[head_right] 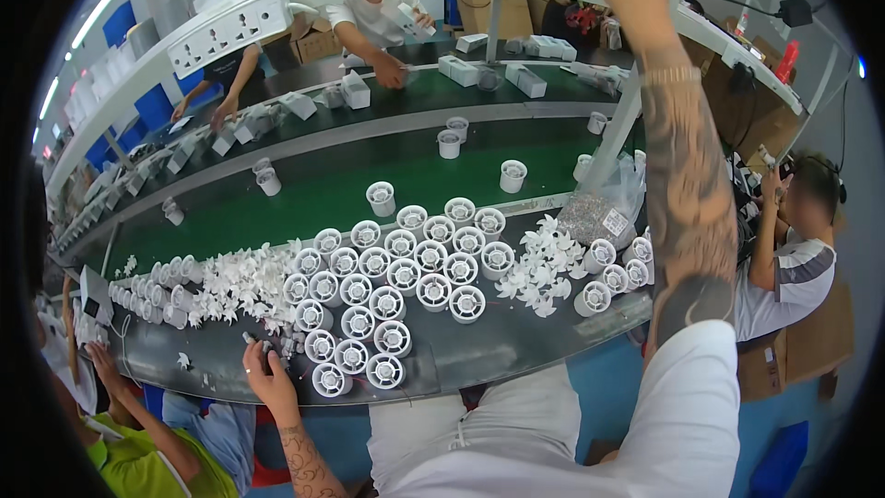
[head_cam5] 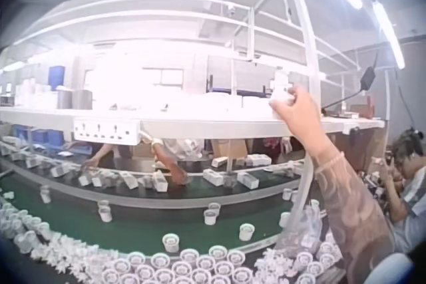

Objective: Assembling small electronic parts into white plastic housings on a production line.

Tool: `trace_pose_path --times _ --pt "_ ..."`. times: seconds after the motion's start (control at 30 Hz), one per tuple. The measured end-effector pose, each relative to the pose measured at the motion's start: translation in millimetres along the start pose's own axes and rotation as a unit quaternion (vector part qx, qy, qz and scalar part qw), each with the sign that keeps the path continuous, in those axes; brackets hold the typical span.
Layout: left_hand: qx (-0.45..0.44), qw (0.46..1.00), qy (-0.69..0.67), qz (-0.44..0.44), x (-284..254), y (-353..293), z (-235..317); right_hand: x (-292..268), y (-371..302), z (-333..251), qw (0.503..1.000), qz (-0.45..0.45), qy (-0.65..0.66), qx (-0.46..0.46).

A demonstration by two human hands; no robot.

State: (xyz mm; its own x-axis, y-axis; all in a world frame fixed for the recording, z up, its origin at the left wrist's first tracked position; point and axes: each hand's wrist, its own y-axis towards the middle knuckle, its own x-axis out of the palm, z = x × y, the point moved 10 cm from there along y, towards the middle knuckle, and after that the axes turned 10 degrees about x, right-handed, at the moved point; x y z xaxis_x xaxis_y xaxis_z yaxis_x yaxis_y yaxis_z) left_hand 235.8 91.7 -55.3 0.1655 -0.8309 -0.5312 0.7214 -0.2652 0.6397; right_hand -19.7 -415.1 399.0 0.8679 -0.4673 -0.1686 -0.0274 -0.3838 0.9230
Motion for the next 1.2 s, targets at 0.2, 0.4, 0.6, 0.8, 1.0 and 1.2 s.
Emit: trace_pose_path --times 0.2,0.4,0.6,0.8,1.0,1.2 --pt "-0.038 0.999 -0.023 0.029 -0.2 -5.0 -18.5 120.6 54.5 12.6 0.981 -0.164 -0.086 -0.056" --pt "-0.067 0.991 -0.092 0.064 -0.3 -6.6 -29.6 123.8 14.6 46.2 0.98 -0.181 -0.011 -0.082" --pt "-0.072 0.985 -0.076 0.136 -30.3 -7.0 -17.8 211.6 -276.8 30.0 0.859 -0.491 -0.018 -0.147" --pt "0.103 0.988 -0.111 -0.037 32.7 123.7 107.7 251.5 -377.1 163.2 0.75 -0.657 -0.066 -0.034" --pt "0.214 0.928 0.015 -0.306 214.8 185.1 149.5 122.0 -343.5 29.9 0.749 -0.648 0.123 0.058" --pt "0.227 0.834 0.112 -0.49 332.2 188.4 122.5 -23.0 -437.1 2.6 0.679 -0.726 0.105 -0.035"
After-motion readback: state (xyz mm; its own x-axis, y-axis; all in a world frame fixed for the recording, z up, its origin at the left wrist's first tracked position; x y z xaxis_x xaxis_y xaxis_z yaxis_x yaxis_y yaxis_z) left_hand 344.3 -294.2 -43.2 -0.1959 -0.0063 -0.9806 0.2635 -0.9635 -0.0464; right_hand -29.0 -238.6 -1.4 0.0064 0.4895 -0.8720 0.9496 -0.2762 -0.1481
